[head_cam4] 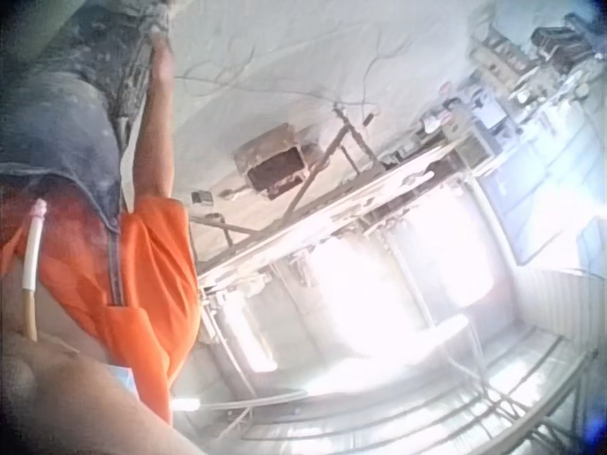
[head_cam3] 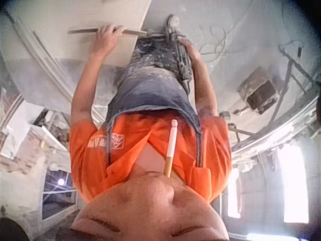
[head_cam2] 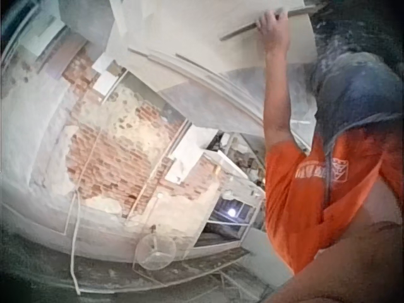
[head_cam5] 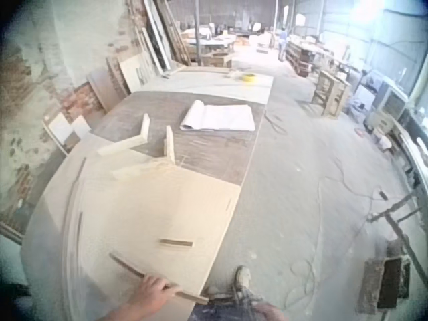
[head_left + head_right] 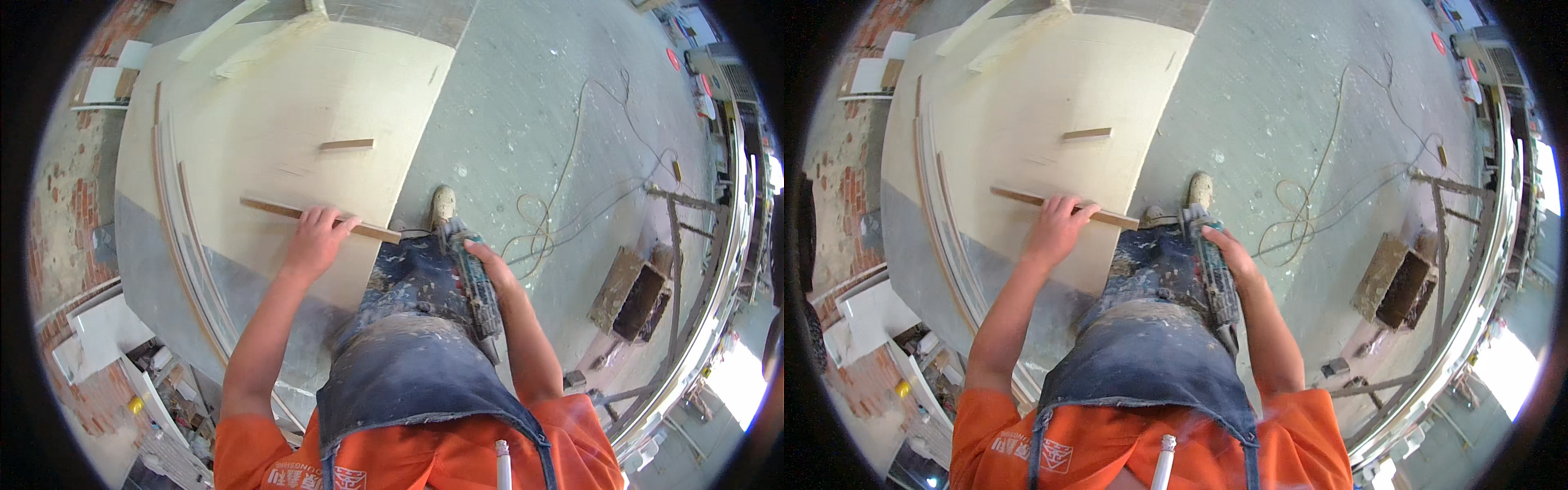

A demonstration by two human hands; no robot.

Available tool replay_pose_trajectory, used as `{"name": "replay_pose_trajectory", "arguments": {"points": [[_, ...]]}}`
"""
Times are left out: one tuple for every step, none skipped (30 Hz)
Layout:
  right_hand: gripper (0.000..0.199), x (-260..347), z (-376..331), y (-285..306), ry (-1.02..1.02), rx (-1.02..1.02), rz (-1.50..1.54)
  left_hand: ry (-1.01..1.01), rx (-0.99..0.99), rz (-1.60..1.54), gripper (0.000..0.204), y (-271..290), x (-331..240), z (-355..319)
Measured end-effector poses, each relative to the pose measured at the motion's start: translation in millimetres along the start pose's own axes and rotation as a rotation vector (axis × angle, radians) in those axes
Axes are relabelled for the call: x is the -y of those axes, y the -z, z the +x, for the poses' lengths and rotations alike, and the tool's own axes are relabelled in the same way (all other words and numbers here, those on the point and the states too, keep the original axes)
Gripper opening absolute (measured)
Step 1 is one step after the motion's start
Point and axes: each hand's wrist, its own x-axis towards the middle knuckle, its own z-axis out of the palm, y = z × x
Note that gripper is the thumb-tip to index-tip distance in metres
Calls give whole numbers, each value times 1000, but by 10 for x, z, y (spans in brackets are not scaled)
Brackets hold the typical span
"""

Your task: The person reviews a document, then retrieves several thin wooden strips from a pallet. They place the strips on a workbench and use an angle grinder to sand the edges of each strip one by one, moving the tool along the length of the wood.

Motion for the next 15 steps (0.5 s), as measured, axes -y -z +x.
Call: {"name": "replay_pose_trajectory", "arguments": {"points": [[43, 27, -35, 41, 4, -22, -7, -36, -30, 37, 32, -19, 38, -48], [42, 54, -72, 52, 9, -40, -17, -68, -61, 78, 31, -19, 70, -114], [41, 76, -113, 60, 14, -57, -29, -99, -90, 119, 29, -15, 94, -180], [43, 106, -167, 71, 18, -67, -21, -95, -112, 119, 30, -10, 91, -219], [45, 157, -223, 98, 21, -72, -21, -83, -138, 121, 31, -10, 40, -250], [47, 203, -272, 118, 24, -77, -24, -68, -164, 122, 32, -12, 7, -303], [50, 241, -306, 168, 30, -69, -39, -36, -184, 127, 32, -56, -16, -366], [54, 283, -330, 228, 35, -63, -59, -1, -204, 126, 33, -113, -54, -427], [57, 338, -351, 254, 39, -56, -81, 37, -226, 126, 34, -153, -84, -504], [61, 404, -384, 255, 78, -35, -118, 84, -253, 57, 31, -158, -138, -581], [59, 492, -445, 210, 102, -40, -123, 177, -252, 15, 30, -192, -218, -667], [57, 598, -510, 144, 125, -42, -130, 273, -253, -28, 30, -245, -317, -761], [55, 706, -552, 104, 148, -44, -138, 369, -254, -75, 31, -304, -446, -842], [50, 814, -554, 71, 232, -22, -170, 447, -269, -99, 40, -355, -581, -909], [49, 942, -556, 53, 259, 5, -210, 524, -307, -115, 44, -390, -751, -983]]}}
